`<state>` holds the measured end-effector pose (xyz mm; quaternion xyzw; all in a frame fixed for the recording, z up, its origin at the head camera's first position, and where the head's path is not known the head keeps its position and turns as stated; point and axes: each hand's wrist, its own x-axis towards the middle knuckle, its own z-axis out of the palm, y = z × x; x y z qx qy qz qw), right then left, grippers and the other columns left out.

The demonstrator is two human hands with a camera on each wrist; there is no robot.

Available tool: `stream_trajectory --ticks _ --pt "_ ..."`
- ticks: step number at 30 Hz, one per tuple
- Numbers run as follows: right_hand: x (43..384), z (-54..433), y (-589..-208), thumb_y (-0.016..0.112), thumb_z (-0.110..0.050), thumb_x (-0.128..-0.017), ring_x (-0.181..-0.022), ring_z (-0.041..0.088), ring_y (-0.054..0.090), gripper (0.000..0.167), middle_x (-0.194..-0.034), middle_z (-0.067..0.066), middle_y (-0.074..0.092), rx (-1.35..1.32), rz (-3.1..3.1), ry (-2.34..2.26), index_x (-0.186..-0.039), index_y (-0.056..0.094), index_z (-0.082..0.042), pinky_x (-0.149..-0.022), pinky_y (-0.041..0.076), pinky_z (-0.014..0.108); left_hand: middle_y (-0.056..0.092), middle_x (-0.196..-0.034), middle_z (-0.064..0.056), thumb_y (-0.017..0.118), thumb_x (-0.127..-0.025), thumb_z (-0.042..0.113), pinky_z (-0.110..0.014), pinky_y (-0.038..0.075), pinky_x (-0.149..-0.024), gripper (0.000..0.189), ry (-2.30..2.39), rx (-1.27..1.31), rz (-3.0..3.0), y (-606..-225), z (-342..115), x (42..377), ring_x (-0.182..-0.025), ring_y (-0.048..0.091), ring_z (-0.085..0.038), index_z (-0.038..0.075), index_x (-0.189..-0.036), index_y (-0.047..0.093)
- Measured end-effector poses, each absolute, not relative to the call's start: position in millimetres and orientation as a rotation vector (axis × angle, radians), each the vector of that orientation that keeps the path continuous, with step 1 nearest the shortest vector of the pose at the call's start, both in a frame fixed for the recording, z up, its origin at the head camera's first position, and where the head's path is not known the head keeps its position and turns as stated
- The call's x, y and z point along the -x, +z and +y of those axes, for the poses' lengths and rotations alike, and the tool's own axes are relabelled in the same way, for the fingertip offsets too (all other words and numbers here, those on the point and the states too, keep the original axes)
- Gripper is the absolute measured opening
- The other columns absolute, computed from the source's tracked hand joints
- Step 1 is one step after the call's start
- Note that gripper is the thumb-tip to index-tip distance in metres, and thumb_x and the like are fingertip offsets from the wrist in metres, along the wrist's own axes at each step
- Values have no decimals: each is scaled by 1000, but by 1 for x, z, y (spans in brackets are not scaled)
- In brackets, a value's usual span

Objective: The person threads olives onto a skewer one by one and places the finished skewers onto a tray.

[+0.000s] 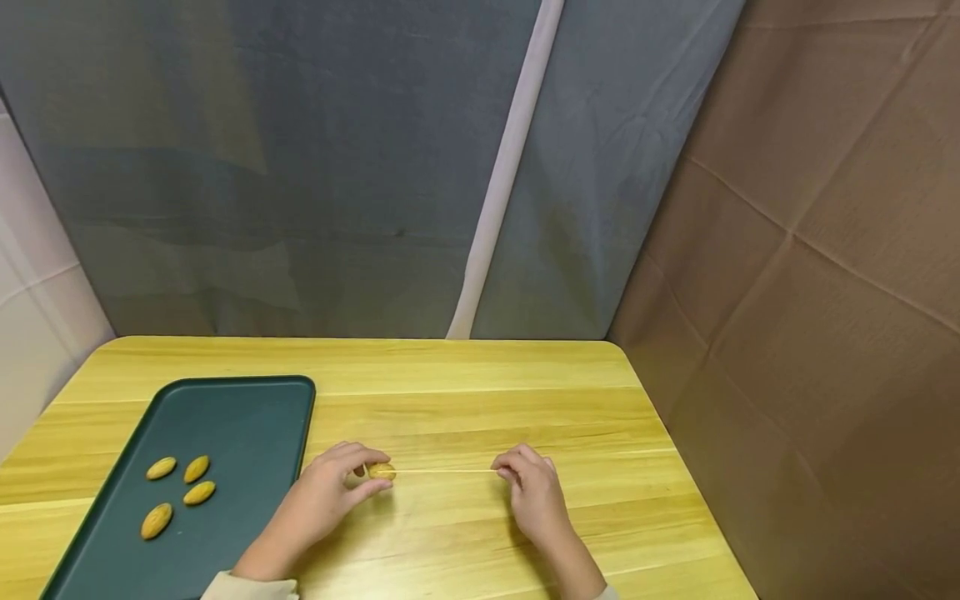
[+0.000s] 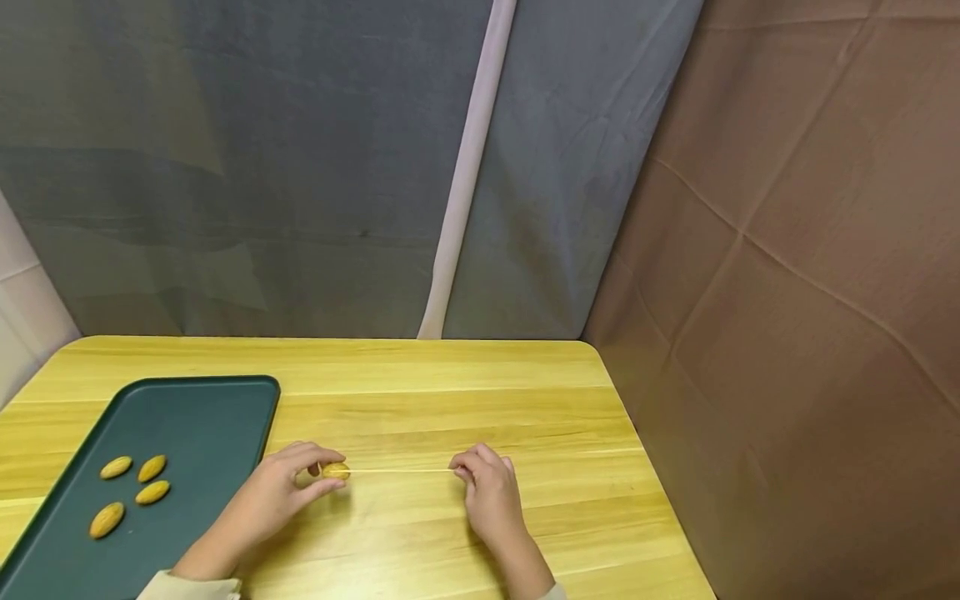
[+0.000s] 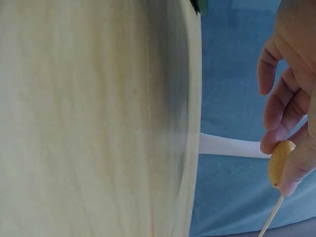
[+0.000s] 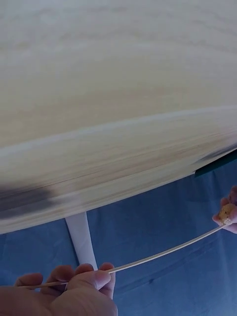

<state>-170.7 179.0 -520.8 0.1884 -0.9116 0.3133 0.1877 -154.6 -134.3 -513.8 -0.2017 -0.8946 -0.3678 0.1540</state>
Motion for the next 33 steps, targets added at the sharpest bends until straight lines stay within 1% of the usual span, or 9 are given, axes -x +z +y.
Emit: stream_trajectory --ticks 5,11,18,25,33 --pt "172 179 -521 76 -7 -84 -77 4 59 13 -90 -12 66 -518 -2576 864 -90 69 -17 -73 43 28 64 -91 23 87 -80 23 -23 48 -63 26 -1096 563 -2562 -513 -135 155 -79 52 -2 21 -104 77" --pt "173 176 -522 79 -7 -78 -77 8 62 17 -85 -10 66 -493 -2528 769 -84 66 -16 -71 40 29 66 -93 22 88 -79 22 -26 53 -67 26 -1116 612 -2526 -513 -134 157 -81 56 -4 19 -103 78" --pt "175 174 -524 81 -8 -73 -77 8 62 22 -82 -10 65 -513 -2456 729 -83 63 -17 -69 36 28 67 -92 21 89 -77 19 -24 53 -67 26 -1090 641 -2501 -512 -132 157 -79 56 -3 17 -102 79" --pt "174 173 -525 82 -6 -70 -76 8 61 25 -81 -11 64 -535 -2411 721 -81 62 -17 -68 34 27 67 -91 21 89 -77 18 -24 53 -68 26 -1103 645 -2513 -511 -131 156 -80 57 -4 15 -101 80" --pt "174 172 -526 83 -5 -70 -76 8 61 26 -81 -12 64 -531 -2396 717 -80 62 -17 -68 33 27 69 -92 18 88 -77 19 -24 54 -68 26 -1096 646 -2526 -511 -130 155 -81 57 0 14 -101 80"
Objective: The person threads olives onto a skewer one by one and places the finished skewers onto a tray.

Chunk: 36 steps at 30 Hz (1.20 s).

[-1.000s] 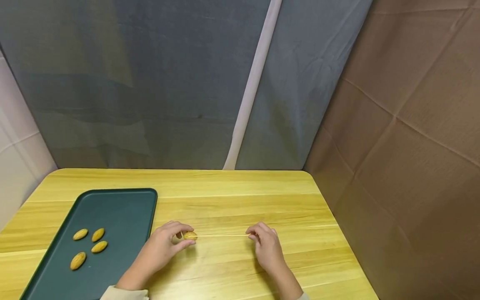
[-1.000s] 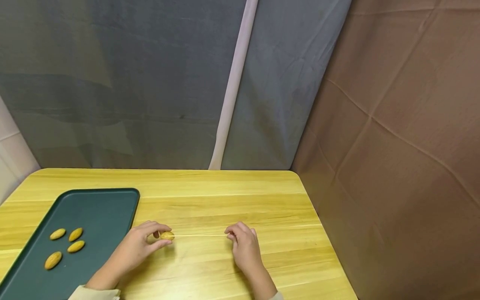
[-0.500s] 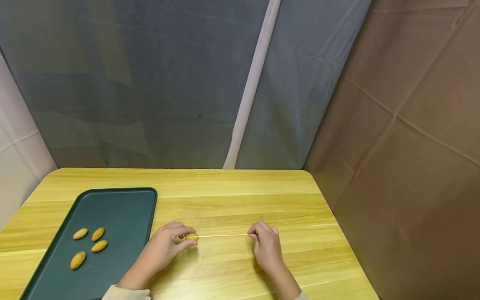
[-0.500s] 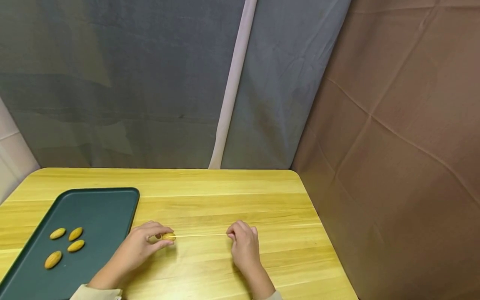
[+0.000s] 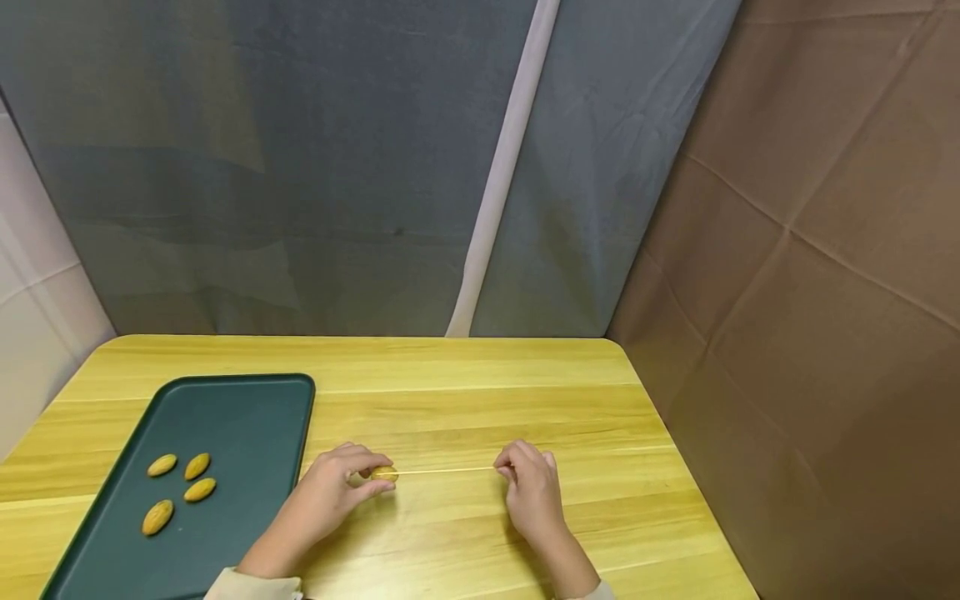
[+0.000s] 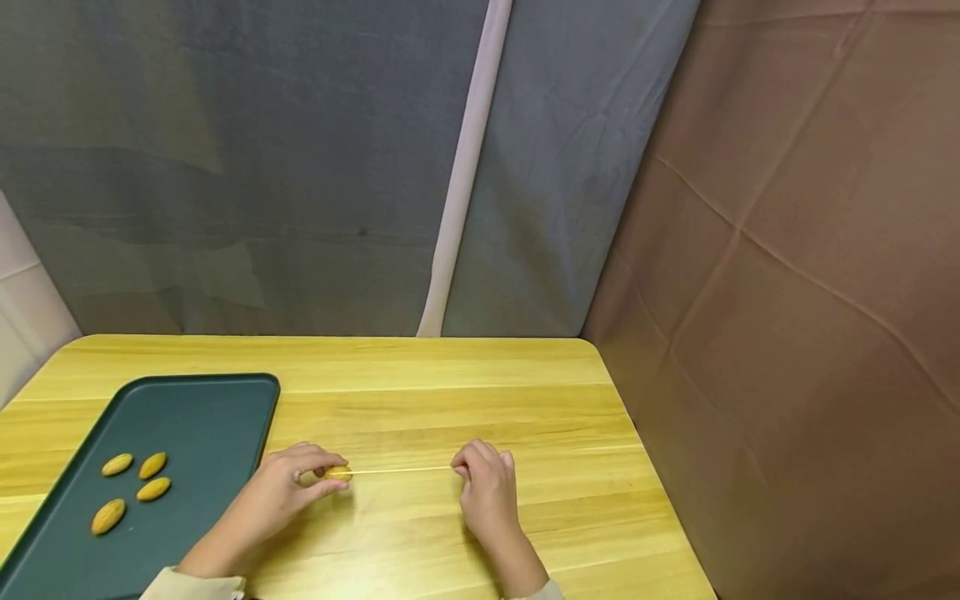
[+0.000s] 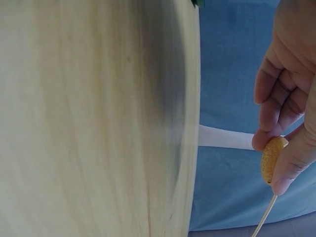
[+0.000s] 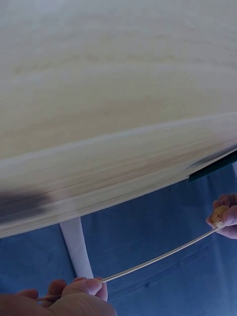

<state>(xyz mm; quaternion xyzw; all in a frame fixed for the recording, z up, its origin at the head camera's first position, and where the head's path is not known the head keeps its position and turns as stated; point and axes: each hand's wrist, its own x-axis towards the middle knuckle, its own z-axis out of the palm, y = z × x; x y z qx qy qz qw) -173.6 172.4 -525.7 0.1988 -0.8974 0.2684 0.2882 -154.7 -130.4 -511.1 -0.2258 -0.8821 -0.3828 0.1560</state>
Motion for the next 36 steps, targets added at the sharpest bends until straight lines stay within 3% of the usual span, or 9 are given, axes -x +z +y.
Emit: stream_trajectory --ticks 12,21,29,36 --pt "173 171 -526 85 -2 -69 -76 7 62 28 -80 -12 64 -547 -2366 719 -79 63 -18 -68 32 26 68 -92 20 88 -77 22 -24 53 -68 25 -1087 624 -2558 -510 -130 153 -80 57 0 17 -100 80" --pt "172 170 -526 84 -2 -69 -76 7 62 27 -80 -12 64 -542 -2369 727 -78 63 -17 -68 33 26 70 -92 16 90 -72 15 -26 51 -63 29 -1206 613 -2473 -509 -130 154 -78 57 -2 15 -99 80" --pt "172 169 -522 83 -4 -74 -75 7 61 25 -80 -11 64 -568 -2377 702 -80 63 -18 -67 31 25 72 -92 16 90 -74 16 -27 54 -66 27 -1209 616 -2500 -510 -132 154 -79 60 -4 15 -99 81" --pt "172 167 -521 84 -3 -71 -75 7 61 27 -79 -11 64 -567 -2386 692 -79 62 -17 -67 31 25 72 -92 17 89 -75 20 -28 55 -67 27 -1159 597 -2561 -509 -133 154 -81 60 -1 15 -101 81"
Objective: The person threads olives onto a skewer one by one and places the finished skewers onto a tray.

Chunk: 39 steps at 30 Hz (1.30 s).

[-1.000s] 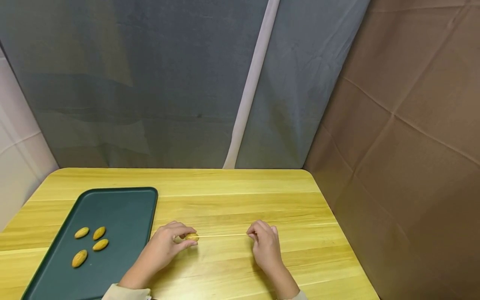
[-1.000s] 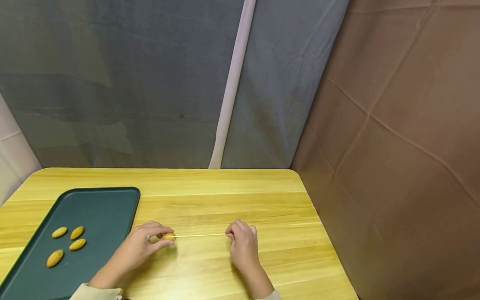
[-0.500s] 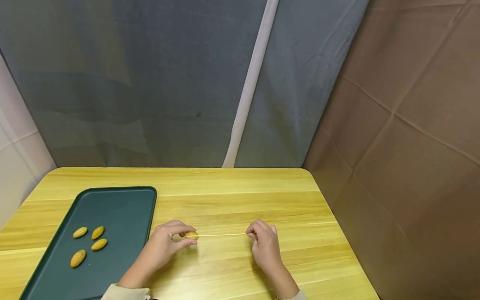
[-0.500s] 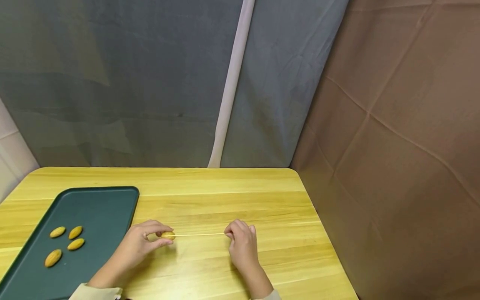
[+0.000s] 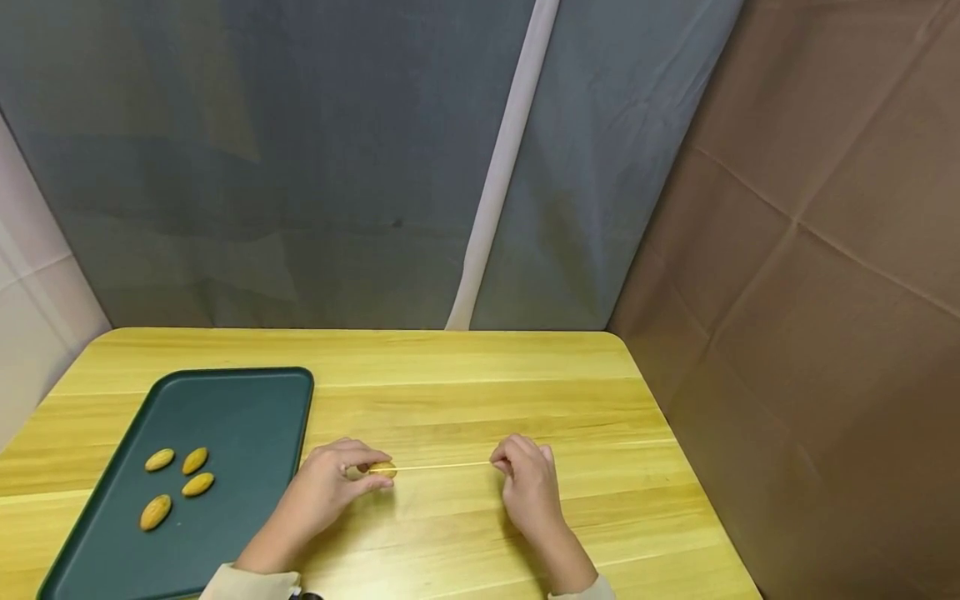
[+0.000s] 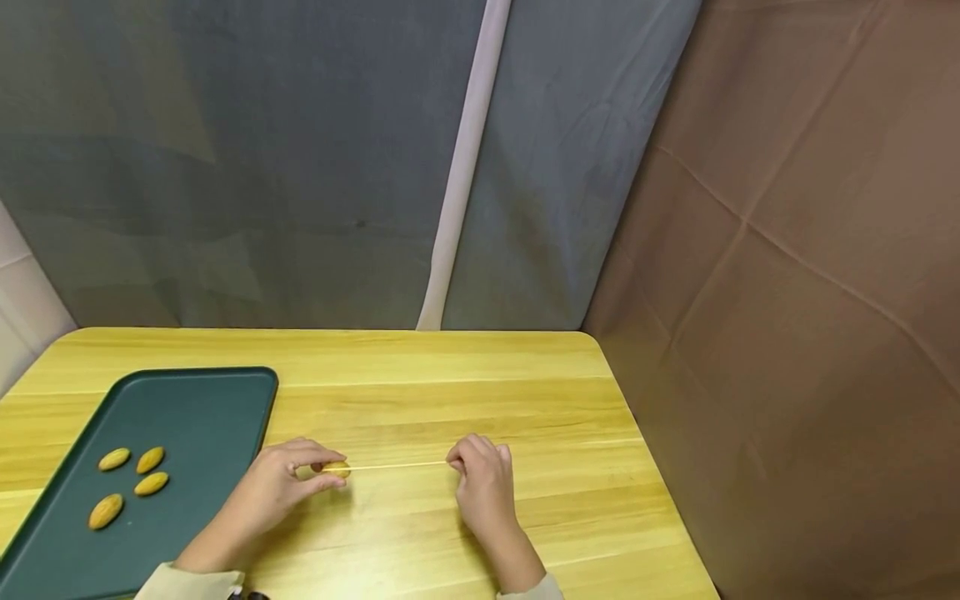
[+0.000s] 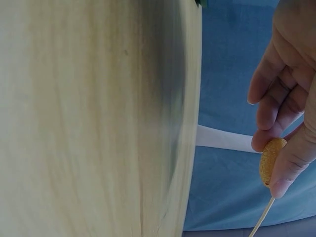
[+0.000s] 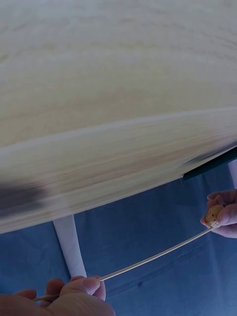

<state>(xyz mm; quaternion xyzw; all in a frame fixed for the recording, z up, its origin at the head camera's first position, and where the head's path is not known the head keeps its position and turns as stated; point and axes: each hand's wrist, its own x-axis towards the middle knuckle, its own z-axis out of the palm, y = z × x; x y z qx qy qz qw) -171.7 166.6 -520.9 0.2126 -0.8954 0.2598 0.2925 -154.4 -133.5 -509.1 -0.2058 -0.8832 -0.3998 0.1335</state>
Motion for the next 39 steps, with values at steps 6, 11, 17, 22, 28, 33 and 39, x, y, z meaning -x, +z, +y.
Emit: stream_trajectory --ticks 6,11,17,22,28,33,39 --pt "173 166 -520 84 -2 -71 -75 7 61 27 -79 -11 64 -569 -2383 695 -79 63 -17 -68 32 26 72 -93 18 89 -75 22 -27 55 -68 27 -1158 599 -2570 -509 -134 156 -81 60 1 17 -101 81" --pt "173 165 -519 83 -3 -73 -75 7 60 25 -79 -11 64 -569 -2385 703 -79 63 -17 -68 32 26 72 -92 18 90 -74 22 -27 56 -69 28 -1131 598 -2570 -509 -134 157 -82 61 1 17 -101 81" --pt "172 163 -518 83 -3 -73 -74 7 60 24 -79 -11 64 -563 -2396 708 -79 64 -17 -68 31 26 72 -93 18 90 -74 22 -26 56 -70 29 -1103 586 -2576 -508 -133 156 -83 63 -1 18 -101 81" --pt "171 162 -518 81 -4 -76 -75 8 61 22 -80 -11 65 -549 -2421 715 -80 64 -17 -68 32 26 72 -93 17 90 -74 24 -27 57 -71 30 -1067 593 -2580 -508 -133 156 -84 64 -1 18 -102 81" --pt "172 161 -519 82 -6 -76 -76 8 61 22 -80 -11 65 -570 -2409 686 -81 64 -18 -67 32 26 73 -90 17 92 -70 24 -36 55 -78 30 -963 638 -2531 -508 -134 157 -83 64 -1 19 -98 82" --pt "172 160 -519 82 -6 -76 -77 9 62 22 -81 -10 65 -591 -2399 667 -81 64 -17 -68 33 25 74 -88 17 93 -67 24 -43 47 -81 30 -888 656 -2498 -507 -134 158 -82 64 -2 20 -95 81" --pt "172 159 -520 84 -4 -76 -77 9 63 23 -81 -10 65 -591 -2405 652 -81 65 -17 -67 33 25 74 -88 15 94 -67 24 -40 43 -82 30 -869 640 -2515 -509 -134 158 -83 64 -3 21 -94 81"
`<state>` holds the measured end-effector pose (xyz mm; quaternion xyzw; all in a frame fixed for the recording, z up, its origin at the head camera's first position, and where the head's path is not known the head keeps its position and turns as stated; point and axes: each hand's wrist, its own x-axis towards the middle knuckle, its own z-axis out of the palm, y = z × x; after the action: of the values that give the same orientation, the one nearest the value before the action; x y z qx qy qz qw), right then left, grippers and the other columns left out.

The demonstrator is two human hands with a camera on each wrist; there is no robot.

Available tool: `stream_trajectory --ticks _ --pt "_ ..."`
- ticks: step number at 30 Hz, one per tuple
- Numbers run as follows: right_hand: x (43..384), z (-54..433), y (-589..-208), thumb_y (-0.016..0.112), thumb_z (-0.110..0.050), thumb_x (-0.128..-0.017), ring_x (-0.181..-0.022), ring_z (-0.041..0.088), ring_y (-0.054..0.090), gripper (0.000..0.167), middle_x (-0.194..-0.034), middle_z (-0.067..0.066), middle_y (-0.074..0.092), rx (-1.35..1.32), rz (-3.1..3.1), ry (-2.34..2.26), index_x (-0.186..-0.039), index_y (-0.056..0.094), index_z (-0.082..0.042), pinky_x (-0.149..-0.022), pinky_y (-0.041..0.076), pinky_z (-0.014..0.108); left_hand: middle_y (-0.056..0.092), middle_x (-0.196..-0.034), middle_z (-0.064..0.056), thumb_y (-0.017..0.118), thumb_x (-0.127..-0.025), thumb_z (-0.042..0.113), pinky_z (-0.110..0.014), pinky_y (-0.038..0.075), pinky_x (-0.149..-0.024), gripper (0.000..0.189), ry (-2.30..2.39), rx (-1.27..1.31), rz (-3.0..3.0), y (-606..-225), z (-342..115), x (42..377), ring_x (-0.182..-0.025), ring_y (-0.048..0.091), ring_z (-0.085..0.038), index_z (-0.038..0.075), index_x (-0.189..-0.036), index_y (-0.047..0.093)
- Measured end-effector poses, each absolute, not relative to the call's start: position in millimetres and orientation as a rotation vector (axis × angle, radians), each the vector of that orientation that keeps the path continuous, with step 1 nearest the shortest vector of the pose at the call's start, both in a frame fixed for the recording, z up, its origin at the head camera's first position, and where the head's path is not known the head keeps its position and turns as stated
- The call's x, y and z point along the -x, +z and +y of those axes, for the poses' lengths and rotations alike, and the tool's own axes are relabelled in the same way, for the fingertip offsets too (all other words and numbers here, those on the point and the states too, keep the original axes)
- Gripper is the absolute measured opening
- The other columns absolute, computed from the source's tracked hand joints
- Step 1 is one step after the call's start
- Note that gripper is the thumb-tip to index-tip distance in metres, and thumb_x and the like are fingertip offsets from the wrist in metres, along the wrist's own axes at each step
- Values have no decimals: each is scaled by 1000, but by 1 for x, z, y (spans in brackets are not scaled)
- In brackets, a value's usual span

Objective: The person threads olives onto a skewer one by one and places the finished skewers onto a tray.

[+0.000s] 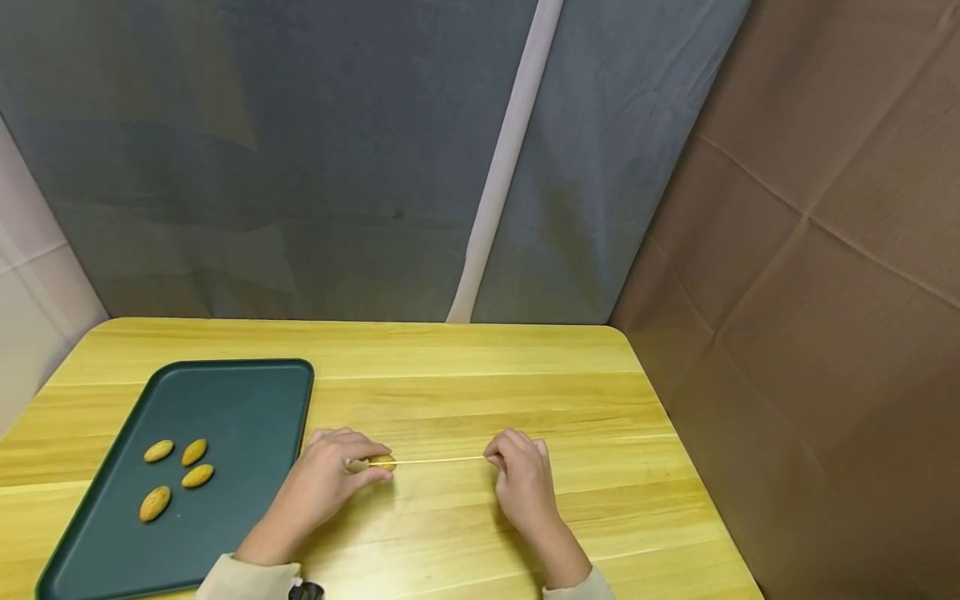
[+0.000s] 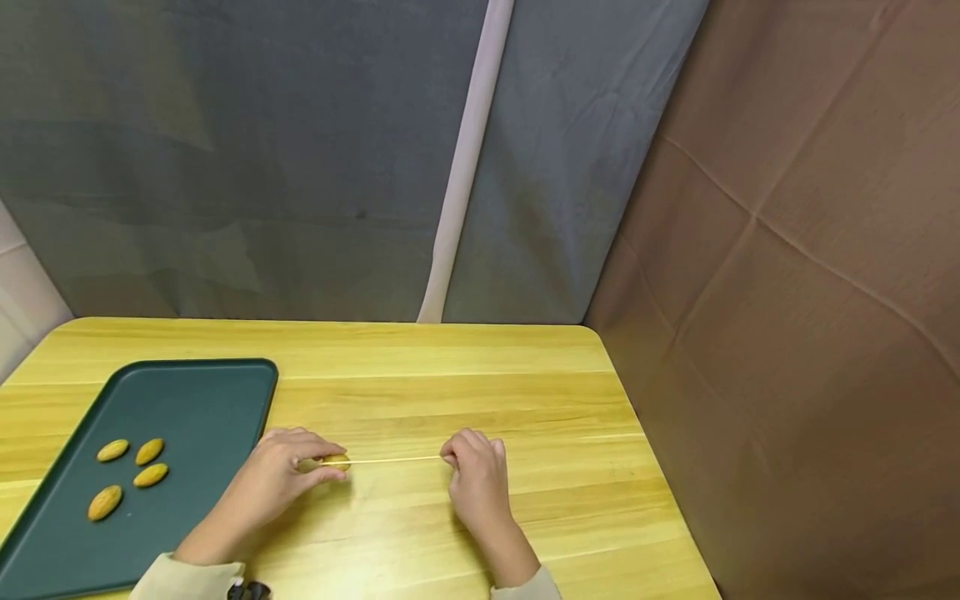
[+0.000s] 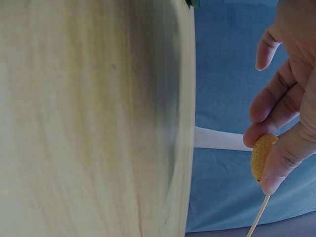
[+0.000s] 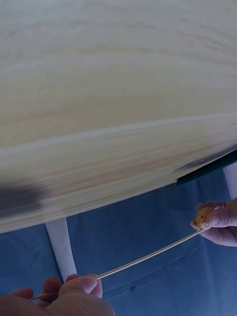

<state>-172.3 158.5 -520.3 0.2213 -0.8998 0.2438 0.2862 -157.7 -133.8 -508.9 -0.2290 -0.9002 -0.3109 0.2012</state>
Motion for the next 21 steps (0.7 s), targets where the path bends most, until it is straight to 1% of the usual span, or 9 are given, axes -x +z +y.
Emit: stream_trajectory --ticks 5,9,15,18,21 --pt "172 157 -520 83 -4 -76 -76 8 62 23 -80 -10 65 -592 -2405 640 -80 65 -17 -67 33 25 74 -89 15 93 -68 25 -40 43 -83 30 -866 627 -2540 -509 -134 158 -83 64 -3 21 -95 82" --pt "171 157 -520 83 -5 -76 -75 8 61 23 -80 -11 64 -595 -2408 639 -80 64 -17 -66 32 24 74 -88 17 93 -69 25 -39 42 -81 29 -877 632 -2532 -508 -133 157 -83 64 -2 22 -95 82" --pt "169 155 -519 82 -5 -78 -76 7 61 22 -81 -12 64 -596 -2425 647 -82 64 -19 -66 30 24 73 -87 19 93 -68 26 -37 42 -79 28 -874 638 -2525 -508 -133 156 -81 63 -1 23 -94 82" --pt "168 154 -519 81 -5 -79 -77 7 61 22 -82 -12 64 -595 -2434 656 -82 65 -19 -67 31 24 73 -87 19 92 -70 26 -38 42 -81 27 -879 631 -2549 -509 -134 155 -82 63 -1 24 -94 82" --pt "167 153 -520 82 -4 -78 -77 7 62 23 -81 -12 64 -596 -2436 658 -82 64 -19 -67 31 24 73 -88 18 92 -71 27 -39 43 -82 26 -876 625 -2568 -509 -134 154 -82 63 -2 24 -95 82"
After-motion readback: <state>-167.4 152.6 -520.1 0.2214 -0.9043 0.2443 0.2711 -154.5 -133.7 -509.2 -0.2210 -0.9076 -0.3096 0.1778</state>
